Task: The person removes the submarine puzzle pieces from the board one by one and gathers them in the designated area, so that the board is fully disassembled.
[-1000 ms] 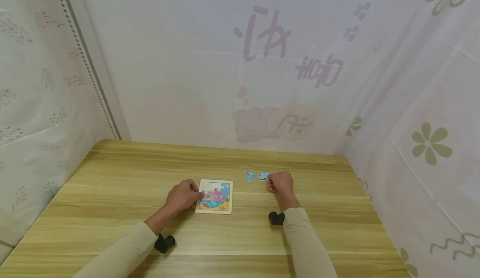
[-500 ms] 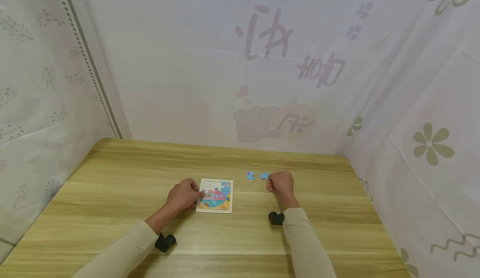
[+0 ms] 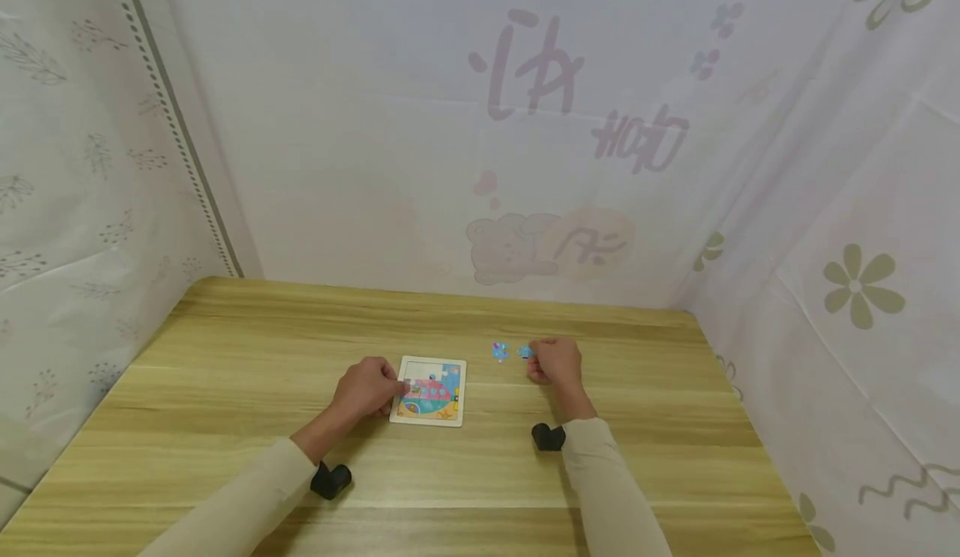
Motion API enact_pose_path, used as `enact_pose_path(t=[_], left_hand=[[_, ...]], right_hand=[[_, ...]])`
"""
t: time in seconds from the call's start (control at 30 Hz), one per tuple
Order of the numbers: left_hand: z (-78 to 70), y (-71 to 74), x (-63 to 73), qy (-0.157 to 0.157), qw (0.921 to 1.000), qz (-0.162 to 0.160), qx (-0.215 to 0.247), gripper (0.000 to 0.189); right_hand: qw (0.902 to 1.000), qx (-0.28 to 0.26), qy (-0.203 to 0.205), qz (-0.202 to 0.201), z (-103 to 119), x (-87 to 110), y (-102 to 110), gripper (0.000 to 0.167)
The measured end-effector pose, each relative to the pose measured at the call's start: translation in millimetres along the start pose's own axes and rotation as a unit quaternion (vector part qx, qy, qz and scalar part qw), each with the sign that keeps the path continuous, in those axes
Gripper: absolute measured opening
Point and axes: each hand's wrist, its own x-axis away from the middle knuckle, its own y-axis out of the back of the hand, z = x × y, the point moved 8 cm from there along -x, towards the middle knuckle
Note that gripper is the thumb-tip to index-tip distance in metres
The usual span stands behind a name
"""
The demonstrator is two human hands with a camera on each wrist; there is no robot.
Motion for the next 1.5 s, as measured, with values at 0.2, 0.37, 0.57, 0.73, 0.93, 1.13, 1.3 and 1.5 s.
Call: enact_pose_path(t=[0.2,0.37,0.57,0.73,0.93,1.13,1.3,1.5], left_hand=[[-1.1,1.2,-1.4,0.011,0.9997,0.015,0.015,0.022],[-0.1,-0.4,-3.3,0.015,0.9994,0.024,0.020,0.026],[0.1,-0.7,-3.6,0.014,0.9986,0.034,0.037,0.029],[0.6,-0.6,-4.3,0.017,0.9979,0.040,0.048,0.029],[0.6,-1.7,-4.9,0.023,0.9954,0.047,0.080,0.026],[1.7,-3.0,-5.0,0.025,0.9935,0.051,0.099,0.027],[4.6,-3.8,-5.3,0.030,0.9917,0.052,0.114,0.028],[7.0,-4.1,-6.0,0.031,0.9913,0.050,0.118,0.028]], right_hand=[[0.9995,0.002,0.021,0.025,15,6.2,-16,0.034],[0.9986,0.006,0.031,0.041,20,10.1,-31,0.033],[0.9966,-0.001,0.031,0.077,20,13.1,-51,0.027],[0.9922,0.016,0.048,0.114,23,19.7,-70,0.025],[0.9830,0.040,0.065,0.167,23,27.3,-93,0.026],[0.9718,0.092,0.093,0.197,22,33.1,-107,0.023],[0.9629,0.122,0.101,0.219,20,36.3,-116,0.022],[0.9579,0.140,0.116,0.222,21,38.1,-119,0.021]])
